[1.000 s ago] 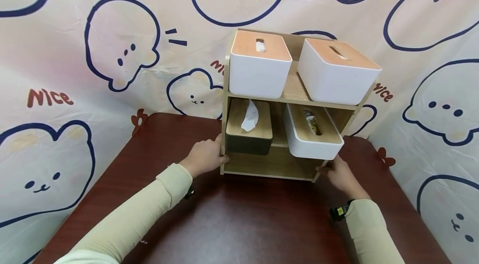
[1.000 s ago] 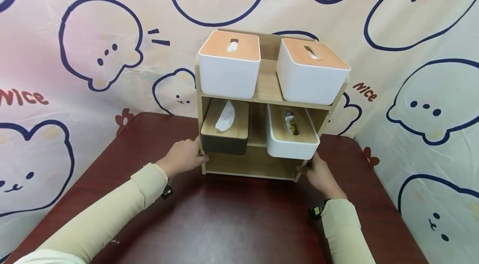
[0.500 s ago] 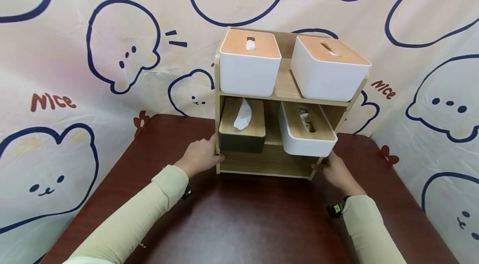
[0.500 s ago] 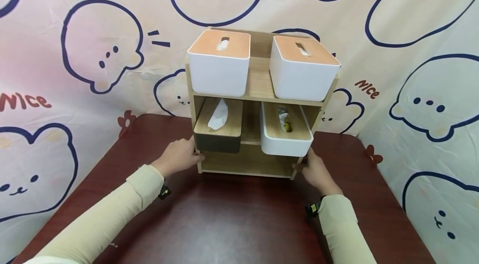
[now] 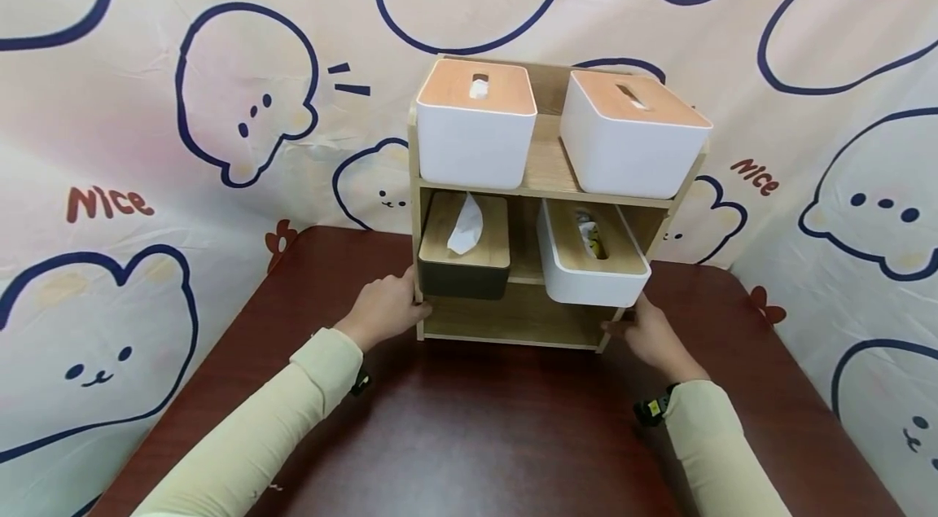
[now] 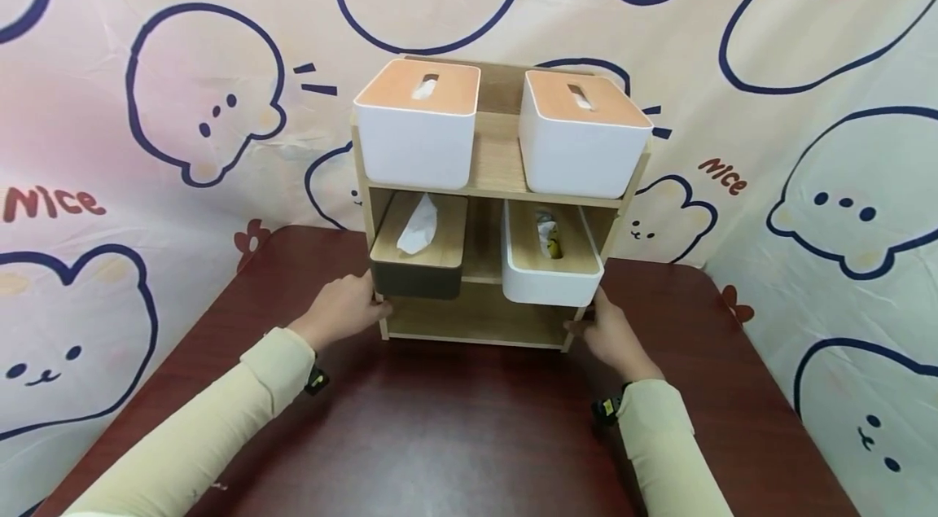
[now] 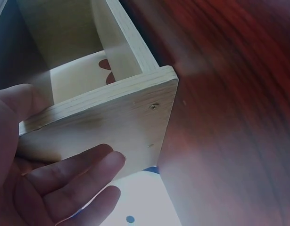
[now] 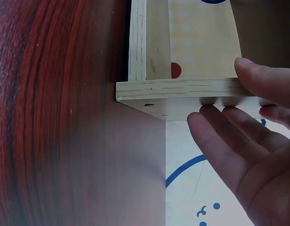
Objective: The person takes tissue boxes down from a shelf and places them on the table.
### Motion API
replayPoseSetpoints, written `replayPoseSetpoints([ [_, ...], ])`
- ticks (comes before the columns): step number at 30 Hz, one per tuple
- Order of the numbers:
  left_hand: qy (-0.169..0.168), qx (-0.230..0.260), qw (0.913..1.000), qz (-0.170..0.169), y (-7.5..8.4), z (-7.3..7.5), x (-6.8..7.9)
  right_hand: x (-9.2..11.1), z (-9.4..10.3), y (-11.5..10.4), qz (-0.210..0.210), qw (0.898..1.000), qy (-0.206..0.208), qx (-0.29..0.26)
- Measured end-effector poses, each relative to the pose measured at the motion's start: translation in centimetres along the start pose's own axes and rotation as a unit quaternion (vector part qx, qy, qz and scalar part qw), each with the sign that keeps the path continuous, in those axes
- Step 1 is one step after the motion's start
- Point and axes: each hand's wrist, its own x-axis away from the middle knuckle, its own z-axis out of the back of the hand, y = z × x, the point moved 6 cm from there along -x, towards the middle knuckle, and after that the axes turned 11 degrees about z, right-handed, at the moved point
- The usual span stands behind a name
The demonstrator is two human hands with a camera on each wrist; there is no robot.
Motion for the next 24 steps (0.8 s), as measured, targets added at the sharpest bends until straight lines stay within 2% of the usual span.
replayPoseSetpoints([
  [4, -0.004, 0.011, 0.9999, -0.007, -0.3, -0.6, 0.1, 0.2, -0.3, 0.4, -0.003, 1.000, -0.001, -0.004],
  [9, 0.020, 0.053, 0.9982, -0.019, -0.7, -1.2, -0.1, -0.3, 0.0, 0.4, 0.008, 1.000, -0.009, -0.006],
  [13, 0.034, 0.142, 0.9893, -0.009, -1.2, -1.6, -0.6, -0.9, 0.8, 0.2, 0.005, 1.000, -0.017, -0.008],
  [15, 0.042, 0.188, 0.9813, 0.001, -1.7, -2.0, -0.7, -1.0, 0.9, 0.2, -0.003, 1.000, -0.023, -0.012],
  [19, 0.044, 0.280, 0.9589, 0.006, -2.8, -3.1, -0.5, -0.8, 0.9, 0.3, -0.022, 0.999, -0.028, -0.027],
  [21, 0.037, 0.328, 0.9439, 0.009, -3.3, -3.7, -0.2, -0.7, 0.8, 0.3, -0.027, 0.999, -0.030, -0.026],
  [24, 0.020, 0.400, 0.9160, 0.014, -3.8, -4.4, -0.2, -0.6, 1.0, 0.3, -0.027, 0.999, -0.031, -0.016],
])
